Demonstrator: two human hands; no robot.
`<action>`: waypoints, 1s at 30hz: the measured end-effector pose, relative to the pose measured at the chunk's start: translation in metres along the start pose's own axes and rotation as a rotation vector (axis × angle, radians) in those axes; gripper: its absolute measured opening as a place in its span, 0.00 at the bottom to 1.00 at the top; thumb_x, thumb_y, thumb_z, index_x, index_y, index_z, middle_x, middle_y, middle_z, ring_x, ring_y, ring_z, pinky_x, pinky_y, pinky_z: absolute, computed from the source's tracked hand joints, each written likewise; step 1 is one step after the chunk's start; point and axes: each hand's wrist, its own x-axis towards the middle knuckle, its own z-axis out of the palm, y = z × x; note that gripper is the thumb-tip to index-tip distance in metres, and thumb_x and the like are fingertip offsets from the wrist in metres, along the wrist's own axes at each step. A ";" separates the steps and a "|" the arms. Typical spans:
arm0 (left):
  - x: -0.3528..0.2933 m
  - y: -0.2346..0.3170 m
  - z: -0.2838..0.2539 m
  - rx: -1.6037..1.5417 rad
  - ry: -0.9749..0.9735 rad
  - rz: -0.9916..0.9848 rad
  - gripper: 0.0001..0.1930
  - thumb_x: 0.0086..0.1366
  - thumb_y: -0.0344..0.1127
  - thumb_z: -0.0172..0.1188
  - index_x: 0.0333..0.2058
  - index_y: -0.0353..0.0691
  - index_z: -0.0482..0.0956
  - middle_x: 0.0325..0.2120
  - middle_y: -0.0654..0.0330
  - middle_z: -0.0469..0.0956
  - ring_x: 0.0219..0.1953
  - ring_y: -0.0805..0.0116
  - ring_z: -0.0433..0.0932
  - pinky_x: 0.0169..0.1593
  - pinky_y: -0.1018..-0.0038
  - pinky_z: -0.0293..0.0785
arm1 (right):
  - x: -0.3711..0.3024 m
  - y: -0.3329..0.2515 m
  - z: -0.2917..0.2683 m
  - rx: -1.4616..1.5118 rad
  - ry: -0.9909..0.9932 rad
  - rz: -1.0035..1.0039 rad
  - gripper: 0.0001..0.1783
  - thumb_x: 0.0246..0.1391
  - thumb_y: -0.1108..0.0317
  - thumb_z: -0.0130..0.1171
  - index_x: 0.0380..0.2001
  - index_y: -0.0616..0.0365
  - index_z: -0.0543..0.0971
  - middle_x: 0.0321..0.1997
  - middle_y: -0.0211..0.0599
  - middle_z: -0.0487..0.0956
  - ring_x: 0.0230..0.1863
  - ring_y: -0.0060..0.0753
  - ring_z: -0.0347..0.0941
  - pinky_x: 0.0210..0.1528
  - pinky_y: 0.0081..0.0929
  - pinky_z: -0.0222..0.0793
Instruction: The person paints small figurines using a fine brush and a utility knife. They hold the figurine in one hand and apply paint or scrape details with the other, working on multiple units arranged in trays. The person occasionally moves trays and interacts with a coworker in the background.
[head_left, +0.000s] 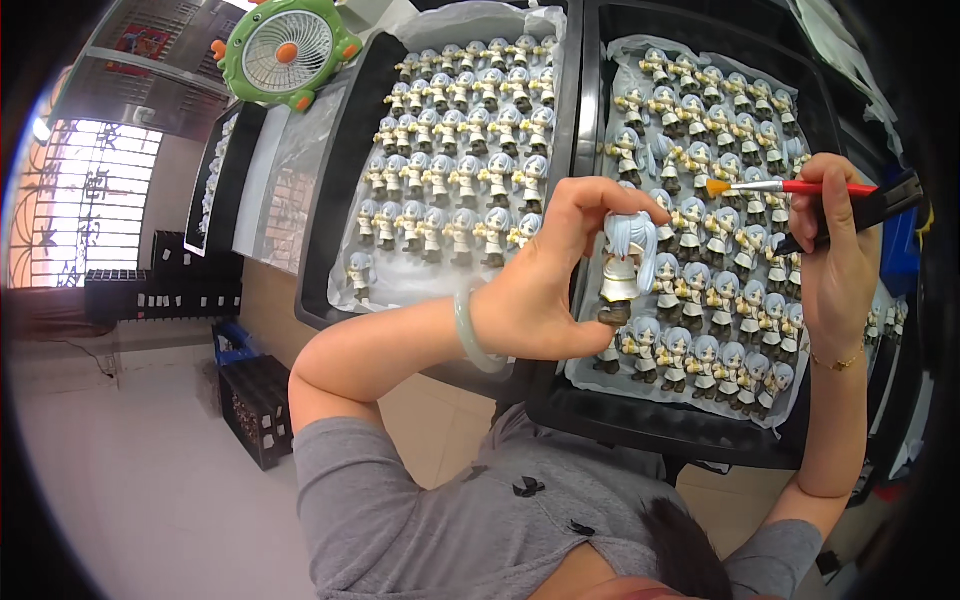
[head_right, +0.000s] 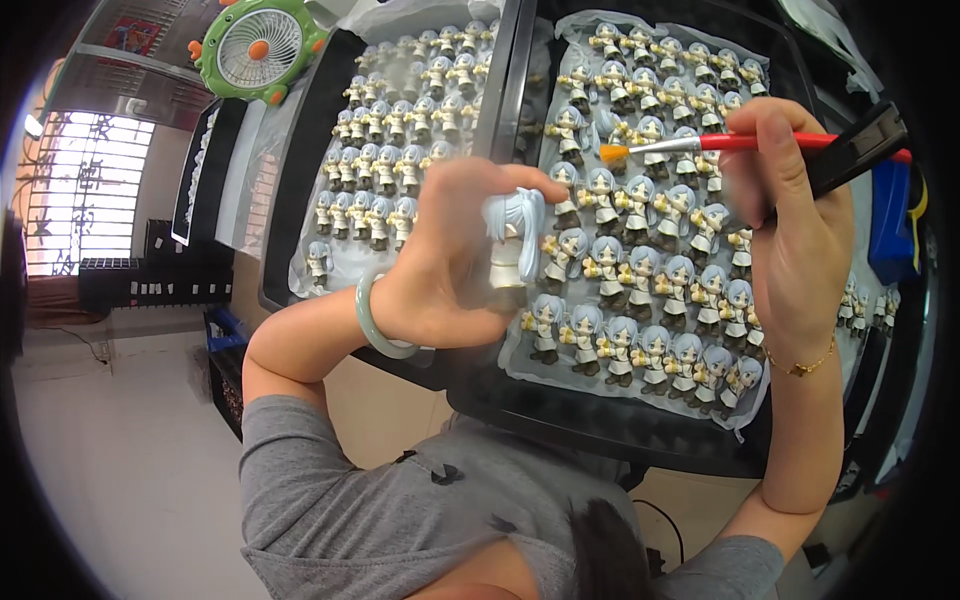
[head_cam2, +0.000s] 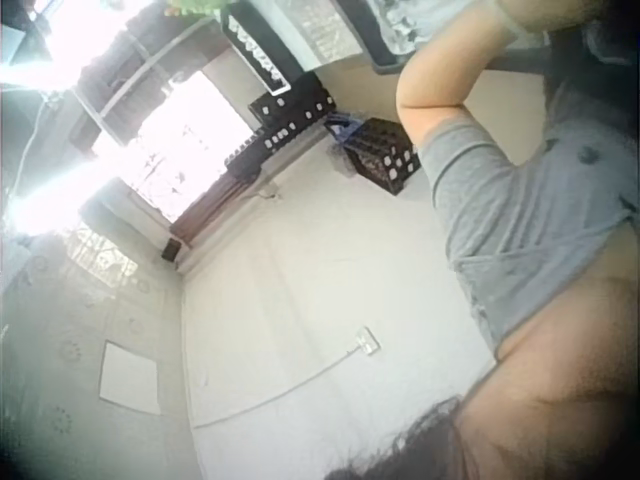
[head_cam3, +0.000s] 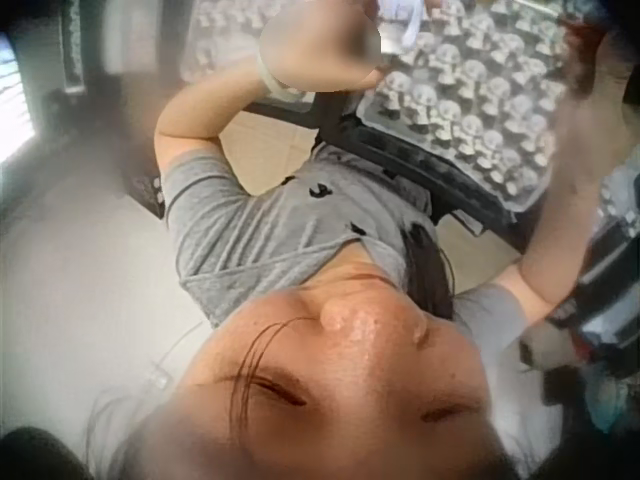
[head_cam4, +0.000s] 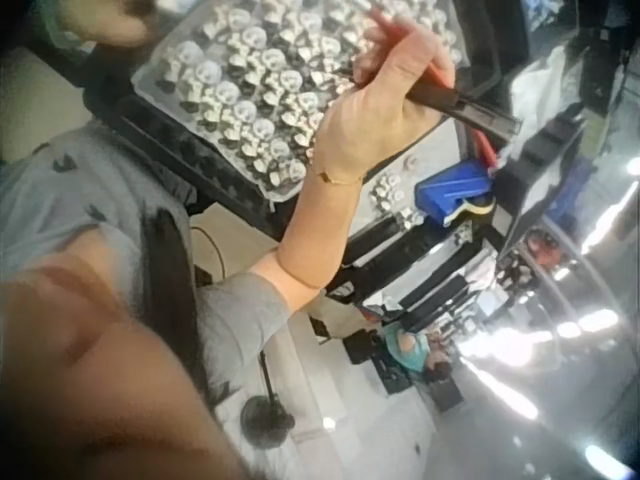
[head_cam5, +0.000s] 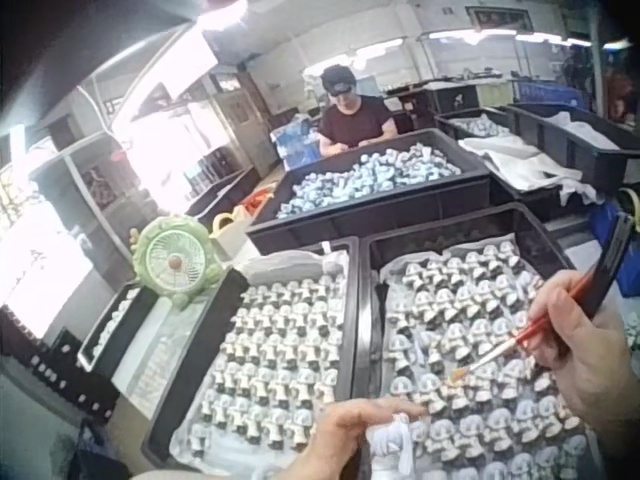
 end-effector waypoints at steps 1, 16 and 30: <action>-0.001 -0.004 -0.002 0.120 0.021 0.099 0.37 0.34 0.19 0.54 0.46 0.39 0.49 0.43 0.47 0.57 0.36 0.65 0.62 0.40 0.73 0.61 | 0.001 0.001 0.001 -0.001 -0.016 -0.004 0.14 0.54 0.61 0.45 0.30 0.62 0.72 0.20 0.26 0.67 0.18 0.11 0.52 0.19 0.11 0.45; -0.002 0.017 -0.006 0.800 -0.032 0.076 0.33 0.27 0.42 0.61 0.38 0.36 0.67 0.26 0.59 0.66 0.27 0.63 0.63 0.32 0.73 0.53 | -0.009 0.001 0.014 -0.160 -0.084 -0.120 0.18 0.55 0.60 0.40 0.30 0.65 0.73 0.24 0.31 0.72 0.21 0.12 0.60 0.20 0.11 0.46; -0.004 0.013 -0.001 0.861 0.054 0.077 0.30 0.25 0.48 0.61 0.32 0.39 0.69 0.21 0.60 0.65 0.23 0.64 0.64 0.29 0.73 0.53 | -0.011 -0.011 0.010 -0.258 -0.499 -0.154 0.16 0.50 0.60 0.46 0.21 0.62 0.73 0.19 0.35 0.72 0.19 0.20 0.64 0.23 0.15 0.56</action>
